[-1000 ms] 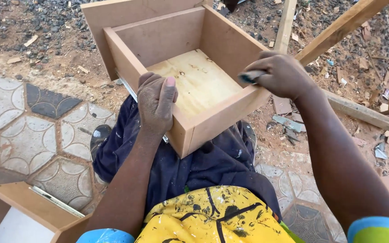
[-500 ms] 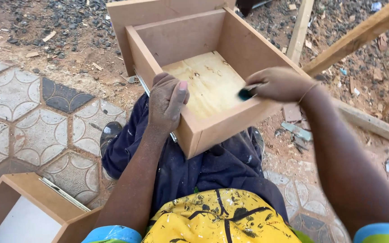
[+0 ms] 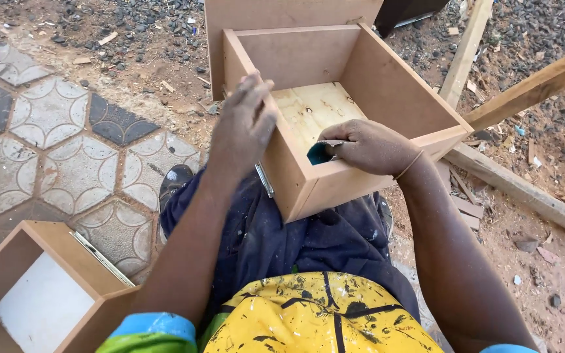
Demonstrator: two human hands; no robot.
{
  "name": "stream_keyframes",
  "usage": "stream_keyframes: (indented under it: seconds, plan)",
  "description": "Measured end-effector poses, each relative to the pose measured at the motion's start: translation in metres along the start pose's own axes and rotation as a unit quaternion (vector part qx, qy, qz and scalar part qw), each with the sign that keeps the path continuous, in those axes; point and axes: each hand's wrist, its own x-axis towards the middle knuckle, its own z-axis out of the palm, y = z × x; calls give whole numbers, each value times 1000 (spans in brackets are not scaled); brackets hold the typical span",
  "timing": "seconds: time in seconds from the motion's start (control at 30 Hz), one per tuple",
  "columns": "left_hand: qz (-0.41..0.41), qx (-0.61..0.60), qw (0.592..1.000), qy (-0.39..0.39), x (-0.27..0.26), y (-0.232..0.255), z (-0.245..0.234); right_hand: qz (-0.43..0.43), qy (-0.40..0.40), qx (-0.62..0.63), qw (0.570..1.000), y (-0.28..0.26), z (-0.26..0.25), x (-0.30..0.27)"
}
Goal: Sanding the interior and edges of a wooden drawer box using sandpaper to smooth the surface.
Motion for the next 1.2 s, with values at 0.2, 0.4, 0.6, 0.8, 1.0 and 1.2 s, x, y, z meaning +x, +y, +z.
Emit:
stream_keyframes:
  seconds: [0.2,0.4,0.6,0.8,1.0,1.2]
  plan:
    - [38,86,995,9,-3,-3,-4,44,5,3,999,0,1,-2]
    - [235,101,965,55,-61,24,3,21,28,-33,999,-4,2,-5]
    - [329,16,939,97,-68,19,14,50,20,-13,998,-4,1,-3]
    - [299,79,951,-9,-12,-10,11,8,58,-14,998,5,6,-1]
    - [263,144,951,-77,52,-48,4,46,50,1,998,6,5,1]
    - [251,180,950,-39,79,-47,-18,15,117,-9,993,-7,5,-8]
